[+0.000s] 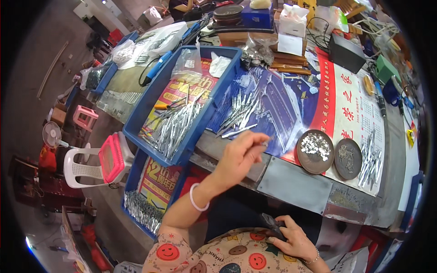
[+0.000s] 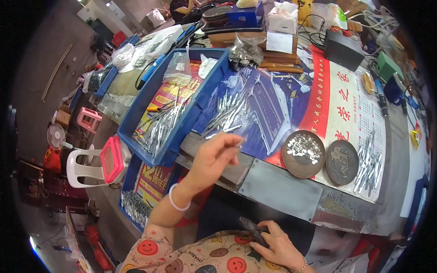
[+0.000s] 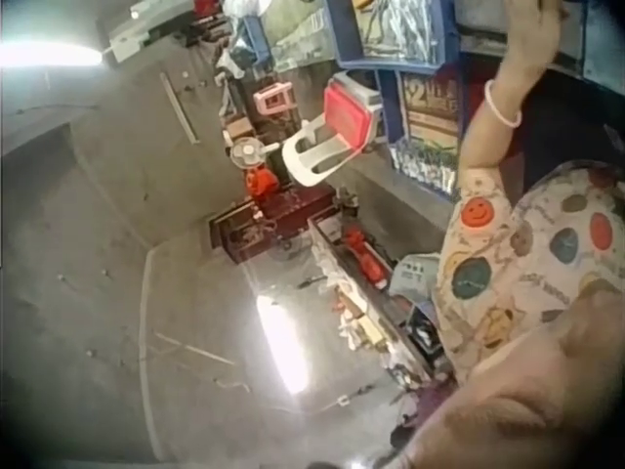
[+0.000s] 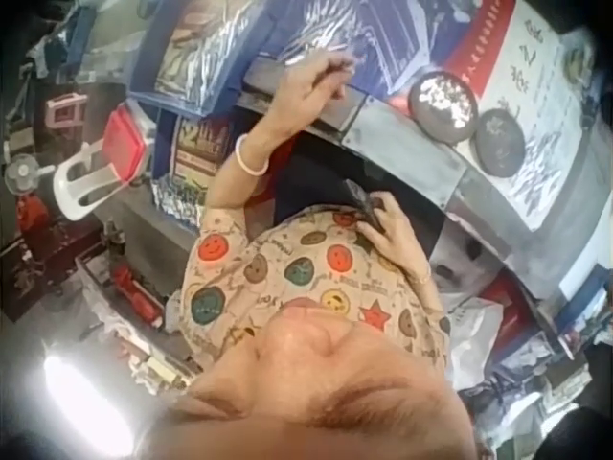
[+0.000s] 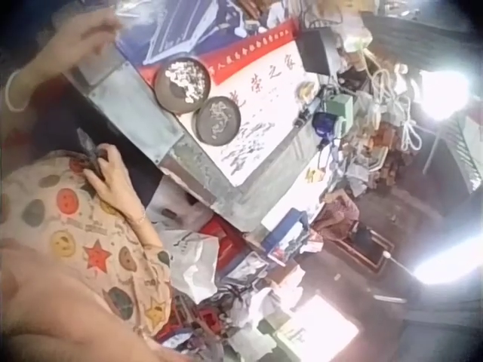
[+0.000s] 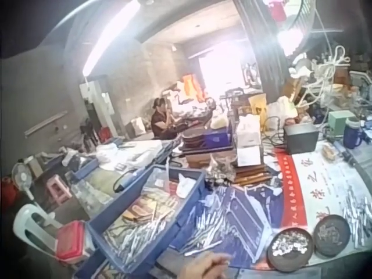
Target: Assembling small metal components using pliers at a workbench in a manufacturing setting.
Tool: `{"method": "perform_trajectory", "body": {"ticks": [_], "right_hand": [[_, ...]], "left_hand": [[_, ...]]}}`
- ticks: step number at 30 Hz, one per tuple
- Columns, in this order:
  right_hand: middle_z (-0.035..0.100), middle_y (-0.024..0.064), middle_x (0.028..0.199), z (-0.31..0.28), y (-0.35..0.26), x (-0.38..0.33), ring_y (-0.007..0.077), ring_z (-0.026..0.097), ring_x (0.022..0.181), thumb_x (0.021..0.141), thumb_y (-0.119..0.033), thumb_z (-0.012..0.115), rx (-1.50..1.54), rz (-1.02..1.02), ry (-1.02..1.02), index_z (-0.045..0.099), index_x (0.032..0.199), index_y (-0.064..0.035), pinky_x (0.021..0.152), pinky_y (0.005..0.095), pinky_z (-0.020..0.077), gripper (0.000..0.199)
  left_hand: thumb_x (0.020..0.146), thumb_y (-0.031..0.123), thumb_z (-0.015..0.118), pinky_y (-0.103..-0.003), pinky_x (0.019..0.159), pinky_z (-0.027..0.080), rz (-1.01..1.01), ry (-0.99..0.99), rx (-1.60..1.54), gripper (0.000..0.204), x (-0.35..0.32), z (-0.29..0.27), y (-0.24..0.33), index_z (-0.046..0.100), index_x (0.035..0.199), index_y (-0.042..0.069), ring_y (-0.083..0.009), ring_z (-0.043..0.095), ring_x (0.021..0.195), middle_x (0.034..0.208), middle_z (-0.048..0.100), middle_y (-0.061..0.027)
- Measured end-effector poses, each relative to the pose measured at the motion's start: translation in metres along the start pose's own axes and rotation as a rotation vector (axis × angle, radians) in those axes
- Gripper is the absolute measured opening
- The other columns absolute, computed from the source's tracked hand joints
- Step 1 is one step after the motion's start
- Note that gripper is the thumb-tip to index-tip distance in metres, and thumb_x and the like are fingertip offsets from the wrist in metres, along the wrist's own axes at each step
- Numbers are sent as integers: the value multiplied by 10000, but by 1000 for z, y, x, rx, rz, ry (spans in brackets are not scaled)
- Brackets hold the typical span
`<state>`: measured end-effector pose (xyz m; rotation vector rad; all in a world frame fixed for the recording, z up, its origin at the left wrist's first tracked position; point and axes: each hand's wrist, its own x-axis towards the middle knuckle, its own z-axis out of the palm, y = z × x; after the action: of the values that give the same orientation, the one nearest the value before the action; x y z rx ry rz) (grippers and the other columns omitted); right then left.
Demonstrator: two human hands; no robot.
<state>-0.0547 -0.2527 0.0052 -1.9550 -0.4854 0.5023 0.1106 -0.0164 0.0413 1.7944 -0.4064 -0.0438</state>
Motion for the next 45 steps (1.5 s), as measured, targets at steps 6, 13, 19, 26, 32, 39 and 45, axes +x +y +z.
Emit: {"method": "perform_trajectory", "body": {"ticks": [6,13,19,26,32,39,45], "right_hand": [[597,167,1028,-19,-28,19,301,656,757,777,-133,745,-78,-59,165,683,844,11,667,353,530,170],[584,178,1023,-38,-42,47,288,625,666,760,-116,763,-269,-87,289,639,799,7,587,366,505,180],[578,158,957,-73,-92,60,269,586,636,570,-151,823,-581,-464,383,623,757,14,522,344,475,320],[558,122,998,-70,-101,82,267,601,772,647,-210,800,-707,-169,142,675,885,-36,567,364,499,321],[552,127,970,-66,-102,91,265,605,743,689,-191,788,-754,-96,120,667,826,-42,550,366,497,237],[546,168,978,-68,-93,67,298,586,686,715,-213,812,-653,-131,116,637,744,-11,549,384,478,268],[480,113,973,-55,-74,53,263,518,828,702,-312,794,-746,-110,16,675,842,-68,633,361,462,305]], "left_hand": [[964,2,537,-215,645,453,66,29,-385,107,-41,13,-17,603,1042,-30,-84,540,713,965,562,-54],[959,29,573,-218,653,465,219,3,-451,67,-46,24,-40,560,1011,-10,-99,554,738,965,563,-88],[965,38,566,-223,677,481,291,-1,-450,77,-49,24,-47,547,1025,-6,-117,573,756,964,566,-101],[963,60,581,-220,677,481,287,8,-464,92,-45,21,-49,544,1020,-3,-122,576,746,967,575,-116],[967,41,563,-235,679,474,264,10,-514,78,-44,21,-49,528,1021,-4,-119,561,752,970,556,-110],[1001,101,529,-235,649,462,20,105,-881,95,-62,24,-37,518,1024,10,-120,547,697,958,544,-87],[1002,98,529,-231,564,450,-221,70,-1055,80,-82,25,-18,528,1026,22,-115,548,653,928,560,-63]]}}
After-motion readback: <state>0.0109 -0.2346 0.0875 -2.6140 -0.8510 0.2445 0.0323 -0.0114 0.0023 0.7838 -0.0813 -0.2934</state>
